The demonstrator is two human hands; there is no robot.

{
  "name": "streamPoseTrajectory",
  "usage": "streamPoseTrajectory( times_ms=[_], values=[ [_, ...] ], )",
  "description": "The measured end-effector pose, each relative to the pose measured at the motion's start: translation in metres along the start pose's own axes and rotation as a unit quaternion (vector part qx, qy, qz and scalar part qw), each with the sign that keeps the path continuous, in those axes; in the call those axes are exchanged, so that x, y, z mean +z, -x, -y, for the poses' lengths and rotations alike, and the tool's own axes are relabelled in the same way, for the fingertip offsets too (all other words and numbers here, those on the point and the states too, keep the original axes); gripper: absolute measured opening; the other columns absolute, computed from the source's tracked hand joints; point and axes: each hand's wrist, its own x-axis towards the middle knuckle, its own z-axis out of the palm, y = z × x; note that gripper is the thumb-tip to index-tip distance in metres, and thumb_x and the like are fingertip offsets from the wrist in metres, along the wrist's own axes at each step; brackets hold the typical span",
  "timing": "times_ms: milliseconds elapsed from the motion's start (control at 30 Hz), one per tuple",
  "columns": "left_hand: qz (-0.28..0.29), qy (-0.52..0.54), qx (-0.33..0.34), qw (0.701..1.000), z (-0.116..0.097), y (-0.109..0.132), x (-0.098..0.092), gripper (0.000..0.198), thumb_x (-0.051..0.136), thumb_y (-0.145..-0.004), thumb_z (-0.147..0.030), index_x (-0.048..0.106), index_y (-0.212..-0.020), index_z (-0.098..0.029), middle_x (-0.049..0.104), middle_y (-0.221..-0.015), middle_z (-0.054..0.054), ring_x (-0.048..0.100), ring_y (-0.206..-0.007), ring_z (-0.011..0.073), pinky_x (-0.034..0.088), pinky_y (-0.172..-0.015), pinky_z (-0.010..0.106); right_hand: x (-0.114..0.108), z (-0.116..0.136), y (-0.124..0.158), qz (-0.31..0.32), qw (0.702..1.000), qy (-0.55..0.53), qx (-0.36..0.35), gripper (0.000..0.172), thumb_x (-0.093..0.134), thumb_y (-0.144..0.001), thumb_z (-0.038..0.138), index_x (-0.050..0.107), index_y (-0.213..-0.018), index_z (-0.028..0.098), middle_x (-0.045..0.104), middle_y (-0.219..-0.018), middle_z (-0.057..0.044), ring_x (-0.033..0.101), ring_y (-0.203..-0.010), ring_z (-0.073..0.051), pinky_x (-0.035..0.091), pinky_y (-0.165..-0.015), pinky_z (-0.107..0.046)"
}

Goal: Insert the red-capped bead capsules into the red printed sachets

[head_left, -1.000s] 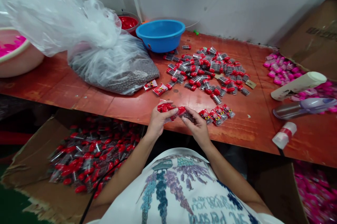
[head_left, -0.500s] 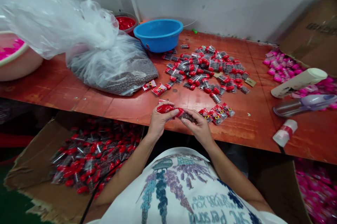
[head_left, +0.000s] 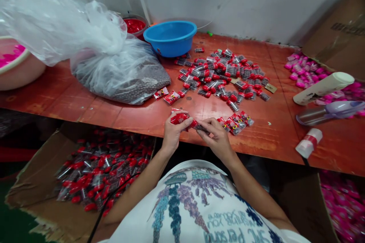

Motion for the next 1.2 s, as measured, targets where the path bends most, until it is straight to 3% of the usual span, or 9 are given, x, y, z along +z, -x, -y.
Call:
streamPoseTrajectory(
  times_ms=[167, 300, 500, 667, 867, 1033, 1200],
  values=[
    [0.006, 0.01, 0.003, 1.0, 0.004, 0.001, 0.0, 0.032, 0.079, -0.062, -0.027, 0.064, -0.089, -0.017, 0.064, -0.069, -0.001, 0.057, -0.054, 0.0102, 0.045, -0.05, 0.02, -0.002, 0.004, 0.0, -0.009, 1.0, -0.004, -0.005, 0.04, 0.056, -0.087, 0.019, 0.058, -0.124, 0.034, 0.056, -0.094, -0.003, 0.054, -0.086, -0.016, 0.045, -0.078, -0.032],
    [0.033, -0.013, 0.046, 0.998, 0.006, 0.002, -0.002, 0.034, 0.079, -0.062, -0.024, 0.065, -0.092, -0.018, 0.066, -0.072, -0.001, 0.059, -0.058, 0.0105, 0.047, -0.056, 0.021, -0.005, 0.009, 0.0, -0.002, 1.0, -0.015, 0.002, 0.041, 0.056, -0.086, 0.018, 0.058, -0.123, 0.033, 0.056, -0.093, -0.003, 0.054, -0.087, -0.016, 0.045, -0.076, -0.03],
    [0.079, -0.027, 0.073, 0.994, 0.002, 0.003, -0.006, 0.04, 0.082, -0.057, -0.017, 0.067, -0.094, -0.019, 0.07, -0.078, 0.001, 0.065, -0.072, 0.015, 0.051, -0.071, 0.026, -0.009, 0.009, 0.0, 0.014, 0.994, -0.099, 0.053, 0.037, 0.062, -0.084, 0.023, 0.061, -0.12, 0.031, 0.056, -0.091, -0.002, 0.054, -0.083, -0.014, 0.042, -0.066, -0.026],
    [0.063, -0.007, 0.057, 0.996, 0.003, 0.002, -0.007, 0.03, 0.077, -0.064, -0.02, 0.068, -0.093, -0.018, 0.068, -0.077, 0.0, 0.062, -0.066, 0.0124, 0.048, -0.058, 0.021, -0.01, 0.007, -0.001, 0.024, 0.992, -0.106, 0.067, 0.037, 0.062, -0.084, 0.024, 0.061, -0.12, 0.029, 0.055, -0.091, -0.002, 0.052, -0.082, -0.014, 0.041, -0.068, -0.026],
    [0.062, -0.028, 0.049, 0.997, 0.004, 0.002, -0.007, 0.035, 0.08, -0.06, -0.021, 0.066, -0.092, -0.018, 0.067, -0.073, 0.0, 0.061, -0.065, 0.0131, 0.049, -0.058, 0.022, -0.015, 0.008, -0.002, 0.05, 0.991, -0.099, 0.07, 0.037, 0.06, -0.084, 0.023, 0.061, -0.121, 0.029, 0.053, -0.088, -0.001, 0.051, -0.079, -0.014, 0.04, -0.064, -0.025],
    [0.017, -0.039, 0.058, 0.997, 0.004, 0.001, -0.004, 0.028, 0.081, -0.058, -0.022, 0.064, -0.079, -0.017, 0.062, -0.066, -0.003, 0.054, -0.056, 0.0089, 0.044, -0.052, 0.019, -0.017, 0.009, -0.003, 0.061, 0.992, -0.087, 0.065, 0.036, 0.06, -0.085, 0.022, 0.061, -0.12, 0.029, 0.053, -0.088, -0.002, 0.052, -0.081, -0.014, 0.041, -0.066, -0.025],
    [0.054, -0.044, 0.047, 0.996, -0.003, -0.001, -0.003, 0.033, 0.082, -0.055, -0.019, 0.067, -0.084, -0.016, 0.065, -0.07, -0.002, 0.058, -0.062, 0.0111, 0.048, -0.059, 0.022, -0.014, 0.009, -0.003, 0.073, 0.994, -0.076, 0.041, 0.043, 0.06, -0.084, 0.021, 0.056, -0.126, 0.029, 0.055, -0.095, -0.002, 0.054, -0.088, -0.016, 0.043, -0.077, -0.029]
  ],
)
